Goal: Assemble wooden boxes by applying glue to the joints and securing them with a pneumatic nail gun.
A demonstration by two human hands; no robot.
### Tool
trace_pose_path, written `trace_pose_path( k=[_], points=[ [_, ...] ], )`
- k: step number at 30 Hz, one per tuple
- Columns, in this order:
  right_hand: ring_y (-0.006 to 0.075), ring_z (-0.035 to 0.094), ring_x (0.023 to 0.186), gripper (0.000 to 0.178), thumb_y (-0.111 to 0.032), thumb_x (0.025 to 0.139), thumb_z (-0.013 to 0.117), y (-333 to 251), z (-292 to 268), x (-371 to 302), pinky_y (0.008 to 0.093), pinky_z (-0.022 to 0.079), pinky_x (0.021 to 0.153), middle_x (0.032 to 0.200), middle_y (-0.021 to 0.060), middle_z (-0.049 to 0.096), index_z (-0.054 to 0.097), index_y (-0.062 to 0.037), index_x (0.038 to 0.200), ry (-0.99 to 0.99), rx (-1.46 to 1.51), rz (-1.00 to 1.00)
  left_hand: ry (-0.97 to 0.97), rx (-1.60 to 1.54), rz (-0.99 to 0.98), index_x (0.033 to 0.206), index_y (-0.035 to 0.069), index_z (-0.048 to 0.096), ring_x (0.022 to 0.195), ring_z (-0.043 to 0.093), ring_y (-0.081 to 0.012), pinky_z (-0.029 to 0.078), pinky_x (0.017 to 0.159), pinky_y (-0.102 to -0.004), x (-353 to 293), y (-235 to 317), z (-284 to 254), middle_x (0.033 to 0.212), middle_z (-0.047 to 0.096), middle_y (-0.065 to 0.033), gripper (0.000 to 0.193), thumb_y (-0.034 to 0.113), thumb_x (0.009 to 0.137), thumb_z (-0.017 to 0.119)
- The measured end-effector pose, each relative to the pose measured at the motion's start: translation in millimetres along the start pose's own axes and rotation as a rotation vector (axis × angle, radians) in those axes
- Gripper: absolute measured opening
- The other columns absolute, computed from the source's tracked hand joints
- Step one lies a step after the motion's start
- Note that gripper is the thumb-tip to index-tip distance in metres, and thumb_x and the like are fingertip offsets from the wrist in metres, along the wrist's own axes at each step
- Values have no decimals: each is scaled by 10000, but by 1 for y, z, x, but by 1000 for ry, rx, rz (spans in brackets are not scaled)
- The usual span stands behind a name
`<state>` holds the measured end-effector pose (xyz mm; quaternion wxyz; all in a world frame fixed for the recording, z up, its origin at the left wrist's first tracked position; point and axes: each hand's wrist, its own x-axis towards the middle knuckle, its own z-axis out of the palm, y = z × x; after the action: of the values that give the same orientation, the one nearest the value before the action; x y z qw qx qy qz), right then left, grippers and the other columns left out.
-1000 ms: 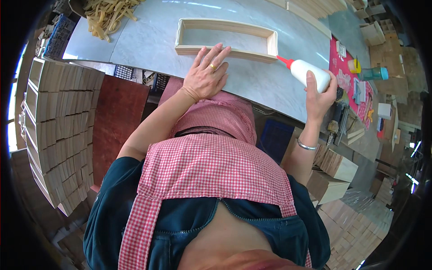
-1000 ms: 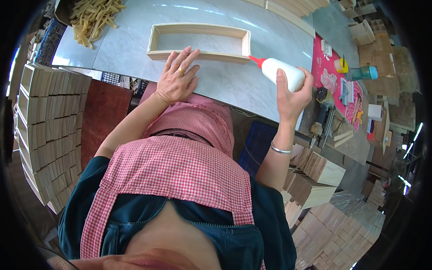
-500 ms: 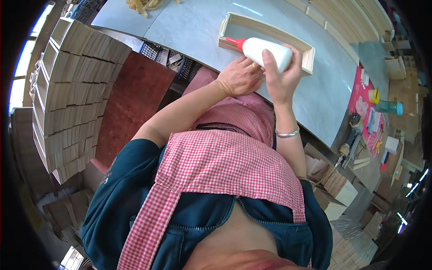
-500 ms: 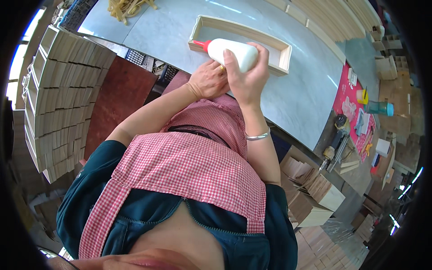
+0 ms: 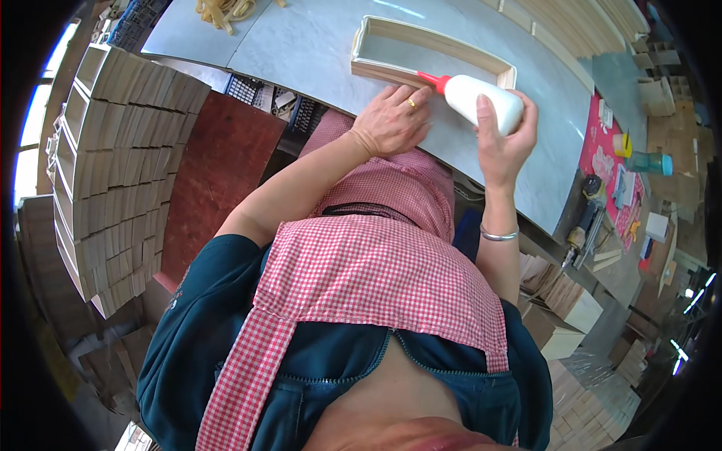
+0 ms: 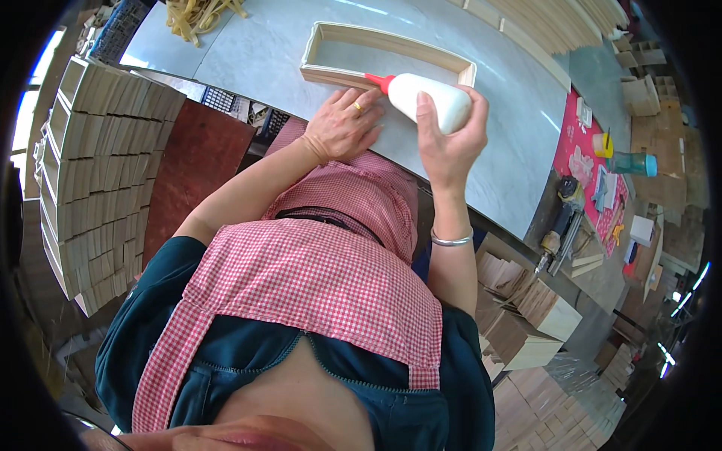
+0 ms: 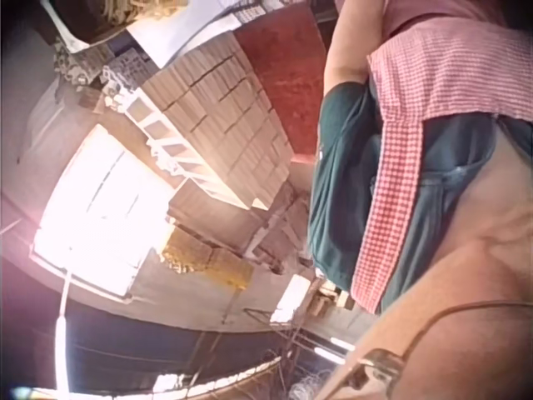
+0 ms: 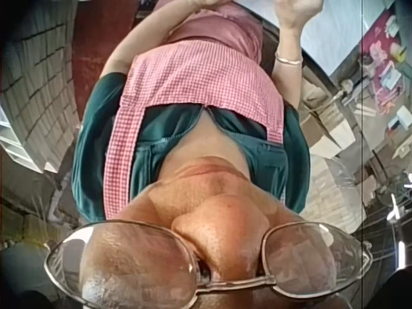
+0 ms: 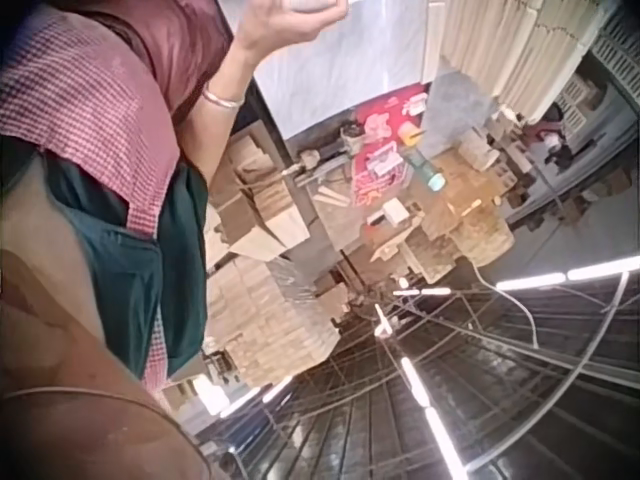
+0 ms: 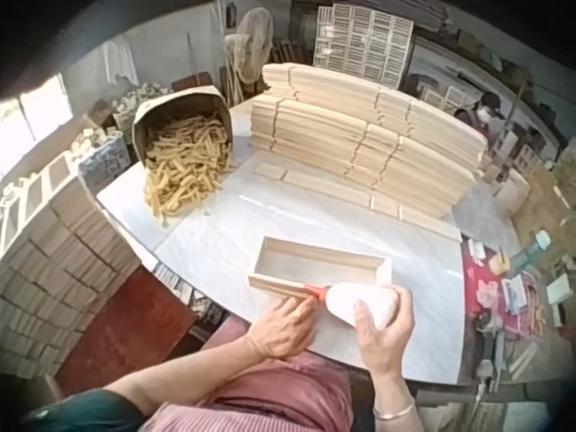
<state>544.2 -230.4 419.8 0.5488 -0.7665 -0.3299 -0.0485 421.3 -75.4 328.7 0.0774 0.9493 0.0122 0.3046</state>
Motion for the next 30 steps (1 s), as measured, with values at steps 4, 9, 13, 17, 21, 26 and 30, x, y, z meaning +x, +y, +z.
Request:
trace_pose_path(
  k=[4,9,13,17,21,26,30],
  points=[
    [257,642,833,440,-289,867,808,10,-28,-1,361,538,755,1013,139,660,580,-29,1138,65,-60,19,-24,9,0,1102,93,670,1018,543,-252,464,921,-364,1,2,-3,1366,528,-86,288,283,884,670],
    [248,641,814,437,-284,870,811,22,-61,-3,352,543,718,1015,139,656,583,-22,1135,146,-134,27,-26,2,-5,1102,91,663,1001,543,-250,461,913,-362,1,3,-3,1388,519,-77,281,266,883,676],
    [239,641,787,437,-277,873,811,21,-82,-5,338,544,667,1016,141,652,583,-16,1140,190,-154,85,-29,-4,-16,1099,88,662,993,547,-249,460,910,-360,2,5,-5,1389,521,-77,273,252,882,682],
    [232,642,760,440,-269,876,810,23,-98,-5,323,545,618,1017,145,649,582,-9,1148,224,-163,146,-38,-8,-28,1098,85,663,987,551,-248,460,907,-359,1,6,-5,1386,527,-79,267,242,883,685],
    [228,642,735,445,-260,876,810,30,-108,-4,309,550,582,1018,150,648,581,-3,1157,261,-183,155,-46,-13,-31,1106,82,665,988,555,-248,459,904,-362,2,5,-3,1381,535,-81,269,236,887,687],
    [240,651,815,490,-280,874,803,43,-114,1,311,572,605,1052,171,631,564,10,1188,283,-159,182,-42,-21,-34,1114,74,648,975,548,-267,453,913,-379,7,5,-1,1363,532,-85,284,246,889,668],
    [263,618,947,567,-283,867,773,68,-112,13,352,562,710,1132,218,567,489,32,1243,438,36,295,-37,-46,-91,1222,45,639,1024,566,-301,449,939,-404,11,9,-9,1314,566,-107,400,240,878,694]
  ],
)
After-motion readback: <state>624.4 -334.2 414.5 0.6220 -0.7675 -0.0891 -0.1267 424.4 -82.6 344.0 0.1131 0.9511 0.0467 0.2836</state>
